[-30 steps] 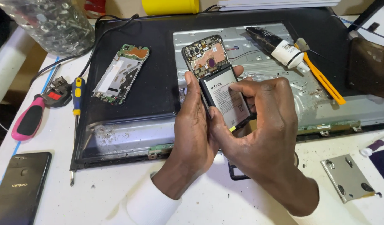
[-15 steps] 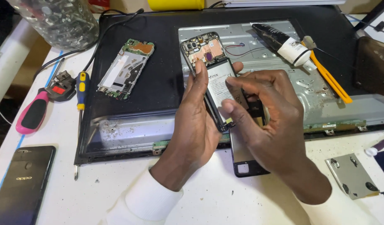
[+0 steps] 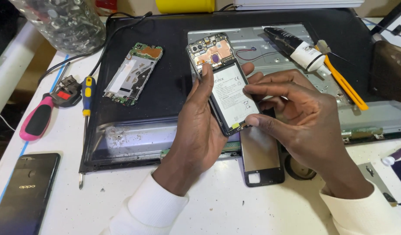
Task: Finalizing the repair of a smartphone by connecting internal ribbon cables, installing the battery, and reassembling the phone's casing.
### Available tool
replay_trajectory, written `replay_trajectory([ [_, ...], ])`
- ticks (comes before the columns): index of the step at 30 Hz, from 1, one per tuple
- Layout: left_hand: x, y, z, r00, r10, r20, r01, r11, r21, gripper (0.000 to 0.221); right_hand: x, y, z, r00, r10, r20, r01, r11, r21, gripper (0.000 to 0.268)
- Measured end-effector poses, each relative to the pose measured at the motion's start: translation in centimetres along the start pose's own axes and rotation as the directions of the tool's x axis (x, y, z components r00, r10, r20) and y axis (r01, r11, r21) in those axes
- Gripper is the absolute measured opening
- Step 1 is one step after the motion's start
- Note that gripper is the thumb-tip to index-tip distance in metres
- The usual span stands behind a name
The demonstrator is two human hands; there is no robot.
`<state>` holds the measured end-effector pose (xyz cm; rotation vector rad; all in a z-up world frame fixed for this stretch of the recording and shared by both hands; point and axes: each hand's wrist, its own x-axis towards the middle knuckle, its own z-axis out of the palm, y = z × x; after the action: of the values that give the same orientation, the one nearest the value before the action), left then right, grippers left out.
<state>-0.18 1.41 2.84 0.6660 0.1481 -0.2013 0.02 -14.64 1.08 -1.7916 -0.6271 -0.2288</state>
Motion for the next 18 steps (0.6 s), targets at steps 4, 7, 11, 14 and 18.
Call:
replay_trajectory([
  [4,0.7,-0.7,-0.6,1.0,0.023,0.006,-0.022,0.997,-0.07,0.057,0.0,0.1,-0.2,1.0,-0.006,-0.003,0.006,1.0,-0.021,0.042],
  [7,0.7,-0.7,-0.7,1.0,0.015,-0.016,-0.016,0.996,-0.093,0.057,-0.1,0.1,-0.3,0.999,-0.048,0.013,0.049,0.996,-0.074,0.043],
  [11,1.0,-1.1,-1.4,0.988,0.07,0.137,-0.065,0.997,-0.039,0.061,-0.2,0.0,-0.5,0.998,-0.058,0.023,0.062,0.974,-0.217,0.054],
  [14,1.3,-1.4,-1.8,0.982,0.087,0.169,-0.083,0.996,-0.031,0.061,-0.3,0.0,-0.5,0.993,-0.115,0.027,0.117,0.948,-0.295,0.051],
  [18,1.4,-1.4,-2.2,0.97,0.124,0.209,-0.126,0.992,-0.004,0.06,-0.5,0.3,-0.3,0.978,-0.204,0.044,0.205,0.899,-0.386,0.047],
])
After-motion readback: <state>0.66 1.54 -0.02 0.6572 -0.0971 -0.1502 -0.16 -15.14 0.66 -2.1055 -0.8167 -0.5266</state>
